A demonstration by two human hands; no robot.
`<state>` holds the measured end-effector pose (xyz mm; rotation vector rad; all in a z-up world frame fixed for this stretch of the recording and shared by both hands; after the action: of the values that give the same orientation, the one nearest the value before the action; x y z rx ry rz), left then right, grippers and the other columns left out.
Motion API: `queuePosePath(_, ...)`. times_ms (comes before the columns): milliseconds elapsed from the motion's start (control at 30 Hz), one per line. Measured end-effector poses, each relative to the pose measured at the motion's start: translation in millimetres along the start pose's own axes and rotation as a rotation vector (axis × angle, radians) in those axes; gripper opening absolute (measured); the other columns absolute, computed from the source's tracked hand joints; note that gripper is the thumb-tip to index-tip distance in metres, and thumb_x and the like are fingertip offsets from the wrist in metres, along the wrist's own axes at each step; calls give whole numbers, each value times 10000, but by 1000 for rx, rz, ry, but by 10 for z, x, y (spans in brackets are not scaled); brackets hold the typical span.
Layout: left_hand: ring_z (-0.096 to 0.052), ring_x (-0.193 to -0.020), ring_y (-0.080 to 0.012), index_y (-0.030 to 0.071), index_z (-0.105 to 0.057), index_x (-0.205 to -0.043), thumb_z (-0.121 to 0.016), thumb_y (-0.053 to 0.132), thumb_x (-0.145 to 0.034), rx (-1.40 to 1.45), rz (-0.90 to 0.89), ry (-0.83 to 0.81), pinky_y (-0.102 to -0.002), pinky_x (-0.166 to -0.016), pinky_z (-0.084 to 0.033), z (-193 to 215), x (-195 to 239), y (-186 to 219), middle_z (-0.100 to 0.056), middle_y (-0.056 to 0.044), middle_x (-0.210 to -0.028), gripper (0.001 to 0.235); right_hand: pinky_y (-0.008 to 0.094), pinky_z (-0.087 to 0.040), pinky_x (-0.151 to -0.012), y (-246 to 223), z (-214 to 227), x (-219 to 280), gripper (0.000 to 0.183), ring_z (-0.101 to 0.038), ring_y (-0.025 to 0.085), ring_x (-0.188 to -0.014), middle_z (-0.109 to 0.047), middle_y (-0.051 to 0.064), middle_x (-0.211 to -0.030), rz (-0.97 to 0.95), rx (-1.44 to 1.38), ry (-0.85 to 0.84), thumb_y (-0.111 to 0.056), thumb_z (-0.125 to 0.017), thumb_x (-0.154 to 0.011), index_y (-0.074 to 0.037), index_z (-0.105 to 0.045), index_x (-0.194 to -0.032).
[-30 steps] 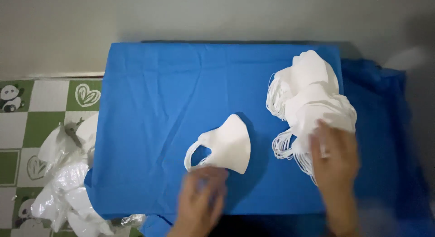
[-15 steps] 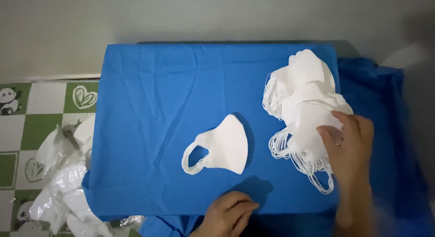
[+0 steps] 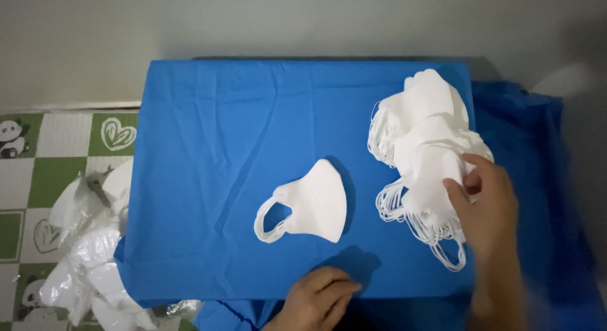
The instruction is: The person is picking up individual white face masks from a large pile and stacking them neatly on a blue cloth surface.
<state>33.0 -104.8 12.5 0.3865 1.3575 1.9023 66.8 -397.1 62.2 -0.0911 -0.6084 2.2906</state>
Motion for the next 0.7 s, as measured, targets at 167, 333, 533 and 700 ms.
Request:
queuePosePath(167,-719,-949,-272,91,-743,-1150,-661,102,-1012,76,1,-4,-375,-831,-610,26,-3,-2,-719,-121,-1105,161,508,-534,-894,-36,110,98,751,-613,362,-1005,-433,249,-1391,47,-135,42,-66,-758,-890,-78,-432,-1566)
queuePosePath(333,-675,-989,-273,50,-719,-1179,-652,29,-998,235,8,96,-366,-832,-594,262,-14,100,-648,-143,-1140,194,434,-551,-814,-213,280,525,612,-594,337,-1126,-588,205,-1355,143,-193,-20,-69,-622,-915,-43,-508,-1516)
queuePosePath(533,-185,-1616,-407,170,-168,-1633,-701,449,-961,140,91,222,-598,-1262,-199,771,-243,238,-159,-199,-1726,902,280,-516,-967,425,-203,1136,613,-590,171,-1317,-660,193,-1421,166,-471,-28,-29,-851,-646,27,-695,-1237)
queuePosePath(700,-609,-1056,-135,139,-586,-1294,-790,207,-892,288,324,263,-324,-929,-463,874,-153,-312,-699,6,-1108,456,218,-454,-534,-736,-362,1047,356,-566,82,-624,-711,-10,-817,646,-552,-260,-155,-661,-935,-123,-693,-1289)
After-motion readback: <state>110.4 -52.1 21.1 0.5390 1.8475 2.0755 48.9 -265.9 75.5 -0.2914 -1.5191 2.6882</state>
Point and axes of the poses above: each hand's wrist, its own x-axis away from the middle knuckle, its own z-axis out of the back of the hand, y = z × x, the point moved 9 cm from there along -x, towards the middle knuckle
